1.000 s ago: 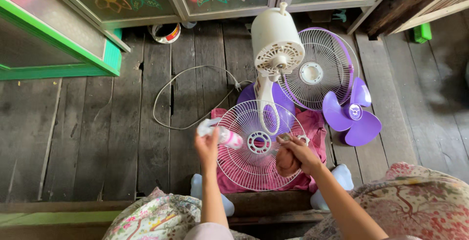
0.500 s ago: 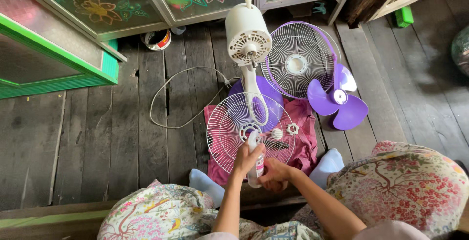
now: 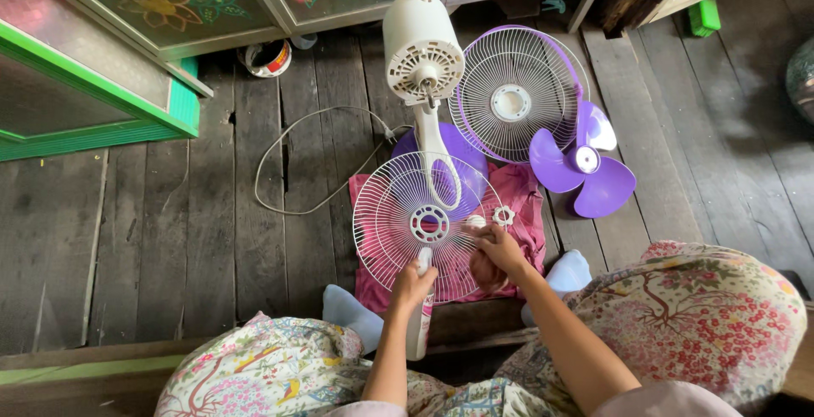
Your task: The person disassembles a purple and white table fan by removing the front grille, unscrewing the central cap, and detaching the fan blades. They then remove the rear grille and wipe the interior of the front grille with a cloth.
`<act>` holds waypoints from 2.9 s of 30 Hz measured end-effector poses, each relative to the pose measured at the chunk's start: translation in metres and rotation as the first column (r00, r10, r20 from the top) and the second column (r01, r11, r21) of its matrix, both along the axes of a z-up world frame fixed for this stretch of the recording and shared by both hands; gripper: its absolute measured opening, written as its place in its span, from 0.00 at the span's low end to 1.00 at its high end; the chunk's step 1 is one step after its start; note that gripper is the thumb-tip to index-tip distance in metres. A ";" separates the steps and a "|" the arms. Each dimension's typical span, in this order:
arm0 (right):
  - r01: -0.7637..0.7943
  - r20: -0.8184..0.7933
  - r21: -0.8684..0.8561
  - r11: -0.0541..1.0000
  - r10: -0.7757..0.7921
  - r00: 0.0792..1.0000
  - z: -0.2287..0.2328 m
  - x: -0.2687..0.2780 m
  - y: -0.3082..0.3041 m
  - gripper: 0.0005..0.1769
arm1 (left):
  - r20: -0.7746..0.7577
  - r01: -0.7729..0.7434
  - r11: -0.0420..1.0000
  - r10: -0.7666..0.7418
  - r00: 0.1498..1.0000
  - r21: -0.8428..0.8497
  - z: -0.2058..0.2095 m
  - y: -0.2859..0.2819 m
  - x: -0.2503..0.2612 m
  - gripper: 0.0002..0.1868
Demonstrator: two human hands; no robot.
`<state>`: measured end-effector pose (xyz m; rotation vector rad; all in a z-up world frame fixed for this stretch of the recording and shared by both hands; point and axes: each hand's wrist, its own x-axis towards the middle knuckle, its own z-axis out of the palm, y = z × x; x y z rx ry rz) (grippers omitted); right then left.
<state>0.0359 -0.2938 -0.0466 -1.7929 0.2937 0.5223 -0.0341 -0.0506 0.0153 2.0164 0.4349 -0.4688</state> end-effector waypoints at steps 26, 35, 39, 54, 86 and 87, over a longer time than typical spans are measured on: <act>0.138 -0.312 0.242 0.960 -0.058 0.948 -0.012 0.037 0.054 0.31 | 0.333 -0.478 0.860 0.510 0.793 -0.180 -0.015 0.131 0.070 0.20; 0.285 -0.341 0.341 0.896 -0.164 0.925 -0.033 -0.008 0.002 0.32 | 0.392 -0.716 0.638 0.759 0.520 -0.285 -0.050 0.184 0.100 0.30; 0.315 -0.397 0.321 0.893 -0.175 0.901 -0.015 -0.002 0.005 0.32 | 0.307 -0.758 0.596 0.797 0.520 -0.265 -0.066 0.183 0.094 0.31; 0.366 -0.406 0.368 0.855 -0.206 0.890 0.000 -0.001 -0.002 0.33 | 0.308 -0.629 0.693 0.721 0.621 -0.352 -0.101 0.154 0.075 0.48; 0.235 0.398 0.444 0.865 -0.424 0.814 0.142 0.028 0.012 0.36 | 0.135 -0.511 0.809 0.564 0.815 -0.292 0.148 0.078 -0.008 0.27; 0.227 0.594 0.252 0.941 -0.336 0.731 0.158 0.025 0.016 0.37 | 0.104 -0.511 0.743 0.604 0.790 -0.433 0.155 0.077 -0.014 0.26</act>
